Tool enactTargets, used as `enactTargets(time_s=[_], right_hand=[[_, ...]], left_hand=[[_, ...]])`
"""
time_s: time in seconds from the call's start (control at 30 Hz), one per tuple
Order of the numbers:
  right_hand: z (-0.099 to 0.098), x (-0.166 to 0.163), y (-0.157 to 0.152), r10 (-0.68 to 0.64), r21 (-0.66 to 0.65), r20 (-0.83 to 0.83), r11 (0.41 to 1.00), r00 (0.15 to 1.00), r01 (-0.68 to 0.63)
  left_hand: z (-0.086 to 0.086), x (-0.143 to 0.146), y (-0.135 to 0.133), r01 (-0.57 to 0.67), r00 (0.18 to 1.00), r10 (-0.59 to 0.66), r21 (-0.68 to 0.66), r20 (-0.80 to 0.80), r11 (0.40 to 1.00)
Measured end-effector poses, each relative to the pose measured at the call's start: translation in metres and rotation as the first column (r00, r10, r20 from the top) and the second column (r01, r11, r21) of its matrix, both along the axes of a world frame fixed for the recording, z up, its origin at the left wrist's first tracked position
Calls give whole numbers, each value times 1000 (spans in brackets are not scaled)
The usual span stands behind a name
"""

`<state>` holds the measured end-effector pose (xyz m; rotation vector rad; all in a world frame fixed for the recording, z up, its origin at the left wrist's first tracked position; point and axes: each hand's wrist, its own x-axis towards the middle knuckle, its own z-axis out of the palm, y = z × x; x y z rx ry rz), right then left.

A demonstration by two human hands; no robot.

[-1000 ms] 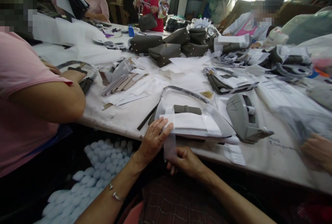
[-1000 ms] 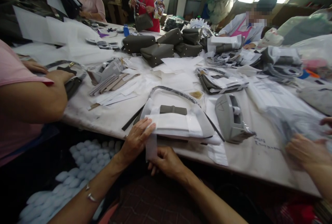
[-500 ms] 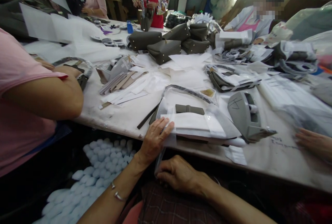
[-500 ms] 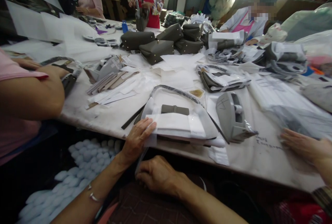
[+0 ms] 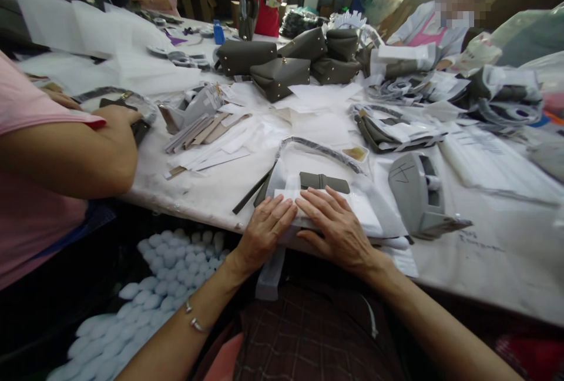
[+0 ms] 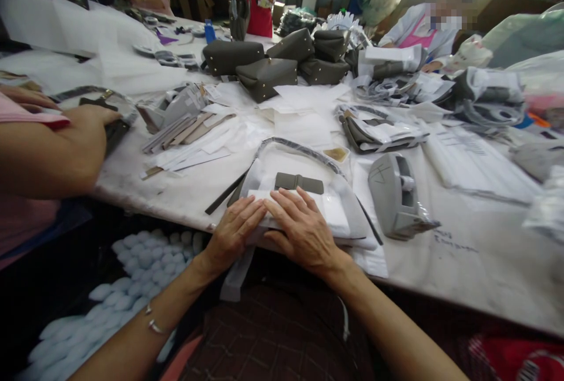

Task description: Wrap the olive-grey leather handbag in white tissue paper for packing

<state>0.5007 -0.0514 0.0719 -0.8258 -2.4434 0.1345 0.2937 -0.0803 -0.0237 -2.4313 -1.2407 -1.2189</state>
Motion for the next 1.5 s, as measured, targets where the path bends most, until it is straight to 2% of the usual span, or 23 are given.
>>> enactTargets(time_s=[0.1, 0.27, 0.43, 0.7, 0.83, 0.9, 1.03, 1.1, 1.2, 1.37, 1.43, 1.5], right_hand=[[-22, 5, 16, 54, 47, 204, 997, 977, -65], [-28, 2, 45, 105, 33, 240, 993, 965, -116], [-29, 2, 59, 141, 36, 222, 988, 965, -153], [-22, -2, 47, 120, -122, 105, 987, 987, -107], [-22, -6, 46, 82, -169, 41, 983, 996, -74], [-25, -10, 44, 44, -144, 26, 989, 999, -40], [-36, -18, 38, -28, -14, 20, 999, 999, 29], [-40, -22, 36, -59, 28, 10, 998, 998, 58], [-43, -25, 35, -82, 58, -13, 995, 997, 82], [-36, -16, 17, -14, 50, -132, 999, 991, 21], [-36, -10, 1, 98, 31, -127, 995, 987, -95], [-42, -5, -15, 229, -18, -8, 973, 973, -229]], left_hand=[[2, 0, 4, 15, 1000, -16, -6, -22, 1000], [7, -3, 22, -9, 1000, 9, -23, 8, 1000], [10, -11, 32, 79, 997, -79, -78, -3, 994], [17, -22, 28, 233, 972, -227, -156, 56, 960], [20, -22, 26, 242, 966, -222, -171, 132, 955], [22, -22, 25, 250, 959, -216, -184, 185, 951], [31, -25, 22, 301, 932, -219, -277, 290, 913], [34, -24, 22, 287, 931, -183, -320, 317, 903], [31, -19, 26, 220, 942, -132, -275, 308, 936], [17, -12, 32, 151, 963, -124, -98, 238, 984], [14, -12, 33, 140, 966, -118, -80, 230, 987], [12, -12, 33, 135, 968, -115, -77, 221, 988]])
